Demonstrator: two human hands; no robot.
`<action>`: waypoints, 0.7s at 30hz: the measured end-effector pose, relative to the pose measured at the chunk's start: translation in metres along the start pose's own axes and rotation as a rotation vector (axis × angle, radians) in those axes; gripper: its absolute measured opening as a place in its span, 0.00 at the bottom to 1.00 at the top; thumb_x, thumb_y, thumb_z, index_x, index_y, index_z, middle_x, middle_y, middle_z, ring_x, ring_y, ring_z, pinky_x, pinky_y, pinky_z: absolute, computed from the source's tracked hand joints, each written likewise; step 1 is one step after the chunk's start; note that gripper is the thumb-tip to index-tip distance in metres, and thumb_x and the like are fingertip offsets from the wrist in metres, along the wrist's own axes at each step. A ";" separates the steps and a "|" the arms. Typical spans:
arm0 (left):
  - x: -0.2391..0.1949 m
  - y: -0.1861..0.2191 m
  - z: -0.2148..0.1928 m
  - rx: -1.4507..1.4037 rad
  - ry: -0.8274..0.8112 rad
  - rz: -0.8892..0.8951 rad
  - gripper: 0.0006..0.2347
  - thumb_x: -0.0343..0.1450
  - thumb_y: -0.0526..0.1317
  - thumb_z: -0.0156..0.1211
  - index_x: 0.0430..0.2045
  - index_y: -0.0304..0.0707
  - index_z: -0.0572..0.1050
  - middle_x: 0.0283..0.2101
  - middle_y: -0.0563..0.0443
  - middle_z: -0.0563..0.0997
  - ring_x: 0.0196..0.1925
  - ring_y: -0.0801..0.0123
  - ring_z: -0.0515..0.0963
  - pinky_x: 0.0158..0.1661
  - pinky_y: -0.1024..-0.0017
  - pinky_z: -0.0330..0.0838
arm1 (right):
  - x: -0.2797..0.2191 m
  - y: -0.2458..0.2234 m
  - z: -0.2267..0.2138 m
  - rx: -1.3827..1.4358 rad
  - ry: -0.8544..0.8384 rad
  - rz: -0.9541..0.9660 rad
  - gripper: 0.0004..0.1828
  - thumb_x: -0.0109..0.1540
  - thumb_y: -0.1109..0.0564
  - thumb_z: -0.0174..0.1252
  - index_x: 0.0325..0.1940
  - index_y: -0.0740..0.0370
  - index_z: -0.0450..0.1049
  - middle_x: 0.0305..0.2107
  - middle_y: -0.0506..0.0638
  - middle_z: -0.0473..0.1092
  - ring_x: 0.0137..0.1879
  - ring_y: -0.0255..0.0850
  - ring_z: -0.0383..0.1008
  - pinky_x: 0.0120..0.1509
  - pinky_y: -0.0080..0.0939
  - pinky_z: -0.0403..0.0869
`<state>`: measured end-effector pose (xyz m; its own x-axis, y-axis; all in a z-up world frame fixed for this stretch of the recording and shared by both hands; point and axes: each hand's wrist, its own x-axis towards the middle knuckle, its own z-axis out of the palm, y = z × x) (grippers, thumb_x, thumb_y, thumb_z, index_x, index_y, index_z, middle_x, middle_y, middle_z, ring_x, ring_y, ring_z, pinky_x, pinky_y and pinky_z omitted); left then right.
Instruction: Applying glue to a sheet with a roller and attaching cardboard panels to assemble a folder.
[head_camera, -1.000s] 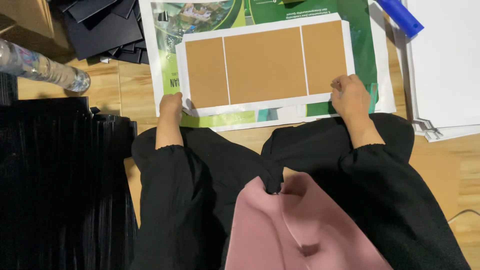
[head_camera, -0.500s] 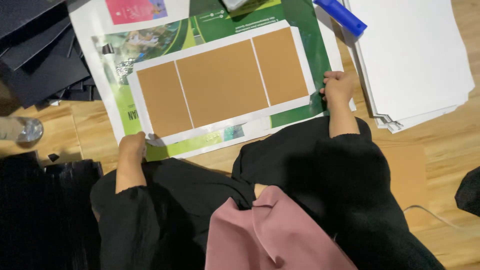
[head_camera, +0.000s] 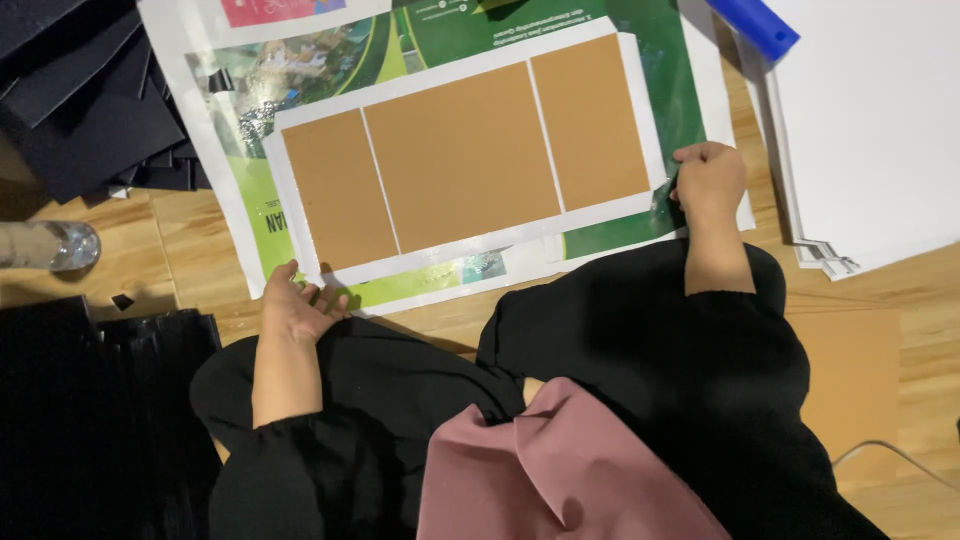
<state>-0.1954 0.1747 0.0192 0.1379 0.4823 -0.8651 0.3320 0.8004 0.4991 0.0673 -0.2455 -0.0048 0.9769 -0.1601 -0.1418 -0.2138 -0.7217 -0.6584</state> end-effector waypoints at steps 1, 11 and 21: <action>-0.005 0.004 0.002 -0.016 -0.029 -0.028 0.34 0.68 0.48 0.43 0.60 0.34 0.31 0.58 0.45 0.41 0.53 0.59 0.57 0.40 0.58 0.63 | -0.002 -0.001 0.001 -0.001 -0.003 0.019 0.12 0.54 0.62 0.45 0.27 0.53 0.75 0.10 0.49 0.64 0.15 0.41 0.69 0.19 0.35 0.67; -0.025 0.010 0.018 -0.143 0.192 -0.223 0.10 0.63 0.49 0.49 0.26 0.44 0.66 0.20 0.59 0.60 0.20 0.76 0.61 0.31 0.70 0.59 | -0.012 -0.042 -0.013 -0.101 -0.152 0.240 0.18 0.53 0.59 0.35 0.27 0.51 0.74 0.09 0.46 0.63 0.16 0.36 0.64 0.26 0.37 0.67; -0.029 0.009 0.022 -0.131 0.254 -0.237 0.09 0.63 0.49 0.50 0.22 0.47 0.64 0.21 0.61 0.62 0.24 0.75 0.62 0.30 0.73 0.56 | 0.000 -0.023 -0.002 -0.167 -0.123 0.199 0.21 0.47 0.62 0.35 0.24 0.50 0.75 0.21 0.46 0.71 0.27 0.44 0.67 0.33 0.43 0.67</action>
<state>-0.1758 0.1603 0.0475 -0.1695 0.3381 -0.9257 0.2021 0.9313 0.3031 0.0725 -0.2306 0.0115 0.9064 -0.2345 -0.3514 -0.3892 -0.7869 -0.4789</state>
